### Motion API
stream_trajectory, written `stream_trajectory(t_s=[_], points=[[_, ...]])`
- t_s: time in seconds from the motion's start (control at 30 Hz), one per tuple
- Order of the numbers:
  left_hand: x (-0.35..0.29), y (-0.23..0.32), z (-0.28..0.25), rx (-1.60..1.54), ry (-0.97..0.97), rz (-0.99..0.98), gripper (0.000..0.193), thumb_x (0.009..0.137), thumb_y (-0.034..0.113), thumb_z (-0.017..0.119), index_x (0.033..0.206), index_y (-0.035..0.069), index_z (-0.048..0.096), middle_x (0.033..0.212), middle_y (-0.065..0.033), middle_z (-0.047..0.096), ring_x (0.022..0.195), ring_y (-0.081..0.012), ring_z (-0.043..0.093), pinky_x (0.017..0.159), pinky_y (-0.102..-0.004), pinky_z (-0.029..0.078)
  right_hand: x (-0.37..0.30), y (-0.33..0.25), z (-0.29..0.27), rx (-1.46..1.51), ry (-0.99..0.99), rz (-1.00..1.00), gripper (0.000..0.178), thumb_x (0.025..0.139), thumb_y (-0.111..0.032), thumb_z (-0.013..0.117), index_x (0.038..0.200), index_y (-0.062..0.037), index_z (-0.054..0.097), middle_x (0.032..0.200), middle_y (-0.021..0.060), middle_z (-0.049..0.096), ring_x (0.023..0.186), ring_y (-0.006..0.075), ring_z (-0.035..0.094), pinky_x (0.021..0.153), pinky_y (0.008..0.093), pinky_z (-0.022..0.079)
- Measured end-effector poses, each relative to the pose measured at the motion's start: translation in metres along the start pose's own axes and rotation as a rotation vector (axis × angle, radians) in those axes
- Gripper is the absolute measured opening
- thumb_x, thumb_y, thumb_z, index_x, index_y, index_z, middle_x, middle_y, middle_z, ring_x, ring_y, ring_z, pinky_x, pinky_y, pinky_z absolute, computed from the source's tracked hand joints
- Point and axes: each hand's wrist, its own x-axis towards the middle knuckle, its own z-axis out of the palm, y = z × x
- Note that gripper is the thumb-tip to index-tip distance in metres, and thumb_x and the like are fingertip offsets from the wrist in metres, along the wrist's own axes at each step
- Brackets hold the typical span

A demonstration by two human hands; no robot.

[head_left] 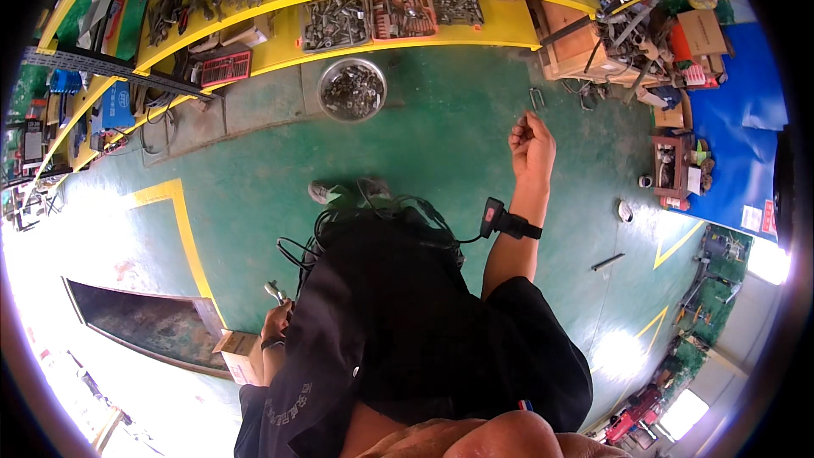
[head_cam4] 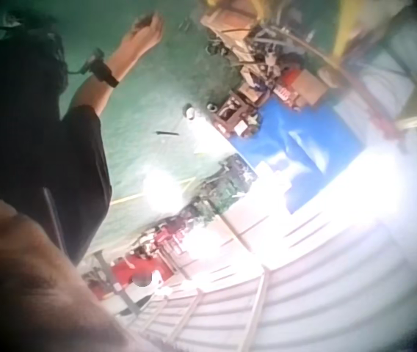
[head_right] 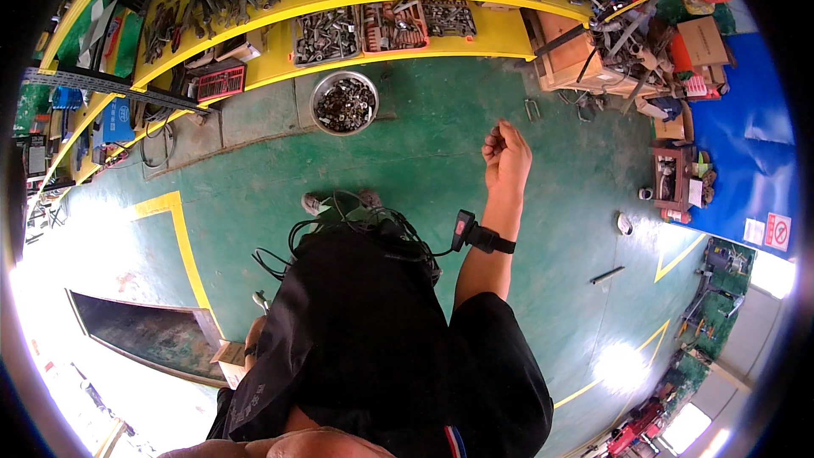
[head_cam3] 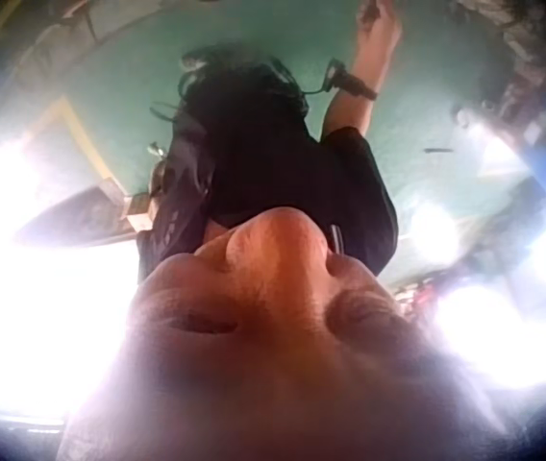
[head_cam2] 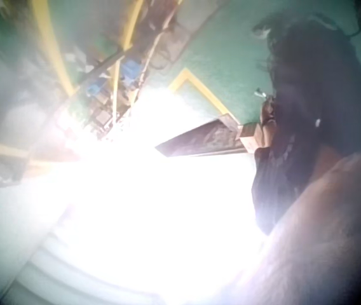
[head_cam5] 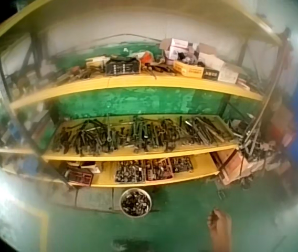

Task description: The person uses a ratchet and socket to loosen a bolt on the undercarriage of a car that is elevated on a lift. They then walk across the garage to a shelf and select a replacement part.

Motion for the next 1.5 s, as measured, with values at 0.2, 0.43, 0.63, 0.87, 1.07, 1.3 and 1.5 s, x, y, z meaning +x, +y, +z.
stream_trajectory(t_s=[0.2,0.43,0.63,0.87,1.07,1.3,1.5], points=[[0.031,-0.02,0.002,-0.025,-0.099,0.131,0.042,0.09,0.053,0.066,0.073,0.015,0.062,0.058,0.0047,0.045,0.047,-0.0097,0.035,0.045,-0.0294,0.027,-0.002,-0.002,-0.001,-0.009,0.001,0.002,0.01,0.091,-0.012,0.067,0.095,-0.0024,0.066,0.08,0.0034,0.058,0.066,0.0135,0.055,0.055,0.0262,0.042],[0.036,-0.035,0.013,-0.013,-0.106,0.12,0.04,0.092,0.051,0.063,0.075,0.015,0.065,0.059,0.0036,0.047,0.047,-0.0115,0.037,0.045,-0.0313,0.028,-0.002,0.002,0.01,-0.031,-0.018,0.014,0.01,0.091,-0.011,0.067,0.094,-0.0019,0.065,0.081,0.004,0.059,0.066,0.0136,0.055,0.054,0.0265,0.042],[-0.013,-0.025,0.02,-0.352,-0.248,0.092,0.035,0.097,0.043,0.059,0.087,0.011,0.067,0.069,-0.0015,0.06,0.058,-0.016,0.053,0.054,-0.0323,0.042,0.003,0.006,0.013,-0.03,-0.053,0.04,0.009,0.092,-0.011,0.065,0.095,-0.002,0.064,0.08,0.0041,0.059,0.067,0.0136,0.055,0.055,0.0259,0.042],[-0.009,-0.038,0.034,-0.214,-0.179,0.272,0.028,0.101,0.032,0.057,0.099,0.005,0.063,0.086,-0.0055,0.064,0.074,-0.0184,0.061,0.069,-0.034,0.052,0.005,0.011,0.018,-0.059,-0.121,0.048,0.011,0.093,-0.013,0.065,0.098,-0.0037,0.064,0.08,0.0019,0.059,0.069,0.0124,0.055,0.058,0.0254,0.042],[-0.043,-0.021,0.042,-0.428,-0.163,0.07,0.028,0.102,0.03,0.055,0.1,0.002,0.061,0.086,-0.0067,0.062,0.075,-0.0208,0.061,0.075,-0.0375,0.054,0.003,0.014,0.03,-0.083,-0.136,0.052,0.008,0.094,-0.013,0.065,0.094,-0.0054,0.062,0.08,0.0005,0.058,0.068,0.012,0.054,0.057,0.0244,0.042],[0.012,-0.076,0.065,-0.546,-0.201,0.056,0.033,0.099,0.036,0.057,0.1,0.005,0.067,0.075,-0.0019,0.059,0.063,-0.0161,0.056,0.06,-0.0327,0.046,0.025,0.019,0.019,-0.102,-0.233,0.133,0.01,0.093,-0.013,0.066,0.098,-0.0053,0.062,0.08,0.0004,0.057,0.068,0.0117,0.052,0.058,0.0255,0.041],[-0.024,-0.117,0.094,-0.694,-0.186,0.023,0.035,0.1,0.036,0.057,0.106,0.003,0.068,0.084,-0.003,0.061,0.068,-0.0162,0.055,0.063,-0.0334,0.047,0.014,0.026,0.038,-0.162,-0.306,0.222,0.007,0.095,-0.014,0.063,0.096,-0.0075,0.06,0.079,0.0003,0.057,0.068,0.0118,0.052,0.057,0.025,0.042]])
